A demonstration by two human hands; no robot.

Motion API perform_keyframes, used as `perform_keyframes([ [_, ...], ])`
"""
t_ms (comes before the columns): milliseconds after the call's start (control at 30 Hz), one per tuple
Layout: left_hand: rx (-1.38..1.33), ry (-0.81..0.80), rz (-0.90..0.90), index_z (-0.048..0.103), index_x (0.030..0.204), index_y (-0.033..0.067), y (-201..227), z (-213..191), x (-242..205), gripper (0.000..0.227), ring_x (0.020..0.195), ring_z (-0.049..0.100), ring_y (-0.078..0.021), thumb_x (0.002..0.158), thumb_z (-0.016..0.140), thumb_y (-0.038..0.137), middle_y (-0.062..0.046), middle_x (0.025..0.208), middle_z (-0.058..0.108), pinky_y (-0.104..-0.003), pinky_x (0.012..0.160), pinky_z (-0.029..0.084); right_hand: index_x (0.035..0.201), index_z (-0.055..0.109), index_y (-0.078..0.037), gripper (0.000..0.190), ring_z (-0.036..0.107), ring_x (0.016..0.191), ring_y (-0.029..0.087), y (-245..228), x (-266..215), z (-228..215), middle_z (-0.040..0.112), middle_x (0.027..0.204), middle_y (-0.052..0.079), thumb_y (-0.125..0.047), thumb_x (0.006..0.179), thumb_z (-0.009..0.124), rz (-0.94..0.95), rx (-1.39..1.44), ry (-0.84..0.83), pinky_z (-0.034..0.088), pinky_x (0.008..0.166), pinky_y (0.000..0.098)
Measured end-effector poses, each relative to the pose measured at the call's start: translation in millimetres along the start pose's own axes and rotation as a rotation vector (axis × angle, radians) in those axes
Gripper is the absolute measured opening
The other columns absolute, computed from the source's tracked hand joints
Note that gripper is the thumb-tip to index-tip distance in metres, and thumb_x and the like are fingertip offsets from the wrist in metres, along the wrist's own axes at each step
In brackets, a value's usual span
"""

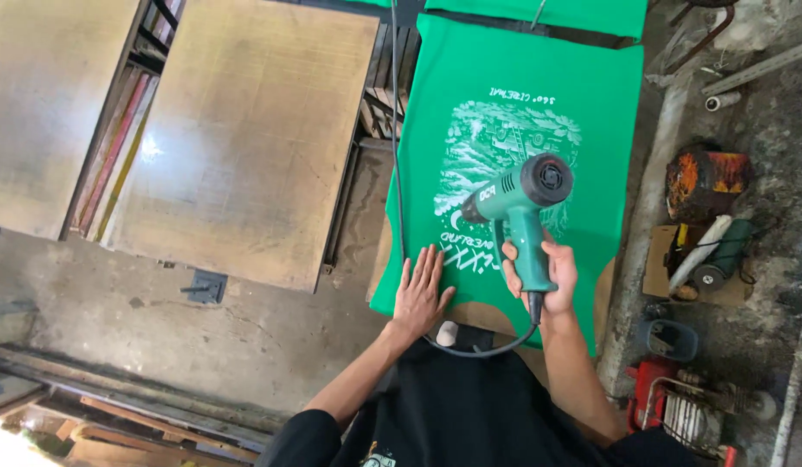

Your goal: The person uses a heat gun to apply heat to white printed designs on green t-shirts laid out on a workbench. They move the heat gun across the surface of each shirt while occasionally touching the fabric with their other hand. The person then walks to another area with more shirts and continues the same process.

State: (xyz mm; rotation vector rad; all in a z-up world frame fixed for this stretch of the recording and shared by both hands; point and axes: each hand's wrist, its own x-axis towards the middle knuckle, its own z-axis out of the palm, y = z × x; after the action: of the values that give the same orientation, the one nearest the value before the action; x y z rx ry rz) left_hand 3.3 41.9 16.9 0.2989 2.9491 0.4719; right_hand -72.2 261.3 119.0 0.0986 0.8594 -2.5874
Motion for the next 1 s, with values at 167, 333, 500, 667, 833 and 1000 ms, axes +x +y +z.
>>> perform_keyframes([
  [167,-0.089,-0.051,0.003,0.014,0.165,0.0087,-3,-14,1,0.075,0.159,0.007,-0.0285,0.106,0.035,0.051,-0.016,0.172,0.011,-0.053,0.127,-0.001,0.112,0.053,-0.019,0.025,0.053,0.044,0.026,4,7,0,0.049,0.086,0.017,-0.036,0.094,0.051,-0.024,-0.061,0.047,0.049,0.033,0.0336],
  [333,-0.125,0.022,-0.017,0.016,0.164,0.0077,-9,-10,5,0.074,0.159,0.008,-0.0295,0.107,0.036,0.051,-0.017,0.171,0.013,-0.055,0.126,0.0,0.114,0.056,-0.018,0.032,0.051,0.043,0.026,10,17,4,0.047,0.086,0.017,-0.04,0.092,0.051,0.033,0.036,0.041,0.048,0.031,0.0353],
  [500,-0.15,0.047,-0.012,0.018,0.164,0.0076,-9,-9,5,0.074,0.159,0.009,-0.03,0.107,0.037,0.051,-0.017,0.171,0.013,-0.054,0.125,0.001,0.12,0.058,-0.017,0.038,0.05,0.044,0.024,14,29,12,0.047,0.087,0.016,-0.041,0.091,0.051,0.056,0.055,0.028,0.047,0.033,0.0334],
  [667,-0.106,0.069,0.053,0.024,0.163,0.0102,-14,0,16,0.071,0.159,0.014,-0.0266,0.106,0.037,0.052,-0.014,0.171,0.019,-0.054,0.126,0.002,0.128,0.06,-0.023,0.043,0.051,0.046,0.025,-1,35,11,0.047,0.088,0.015,-0.041,0.091,0.051,0.011,0.005,0.051,0.049,0.034,0.0337],
  [833,-0.04,0.067,0.1,0.025,0.163,0.0146,-20,5,37,0.072,0.159,0.015,-0.0241,0.105,0.039,0.054,-0.011,0.171,0.02,-0.053,0.128,0.002,0.118,0.058,-0.021,0.035,0.051,0.046,0.024,-19,27,2,0.048,0.089,0.014,-0.042,0.09,0.053,-0.067,-0.024,0.129,0.049,0.036,0.0324],
  [1000,-0.005,0.053,0.139,0.026,0.162,0.0168,-21,5,56,0.073,0.159,0.014,-0.0222,0.103,0.038,0.058,-0.008,0.172,0.019,-0.054,0.128,0.001,0.112,0.056,-0.022,0.028,0.052,0.045,0.025,-34,24,-9,0.049,0.088,0.015,-0.041,0.091,0.054,-0.15,-0.063,0.187,0.049,0.036,0.0331],
])
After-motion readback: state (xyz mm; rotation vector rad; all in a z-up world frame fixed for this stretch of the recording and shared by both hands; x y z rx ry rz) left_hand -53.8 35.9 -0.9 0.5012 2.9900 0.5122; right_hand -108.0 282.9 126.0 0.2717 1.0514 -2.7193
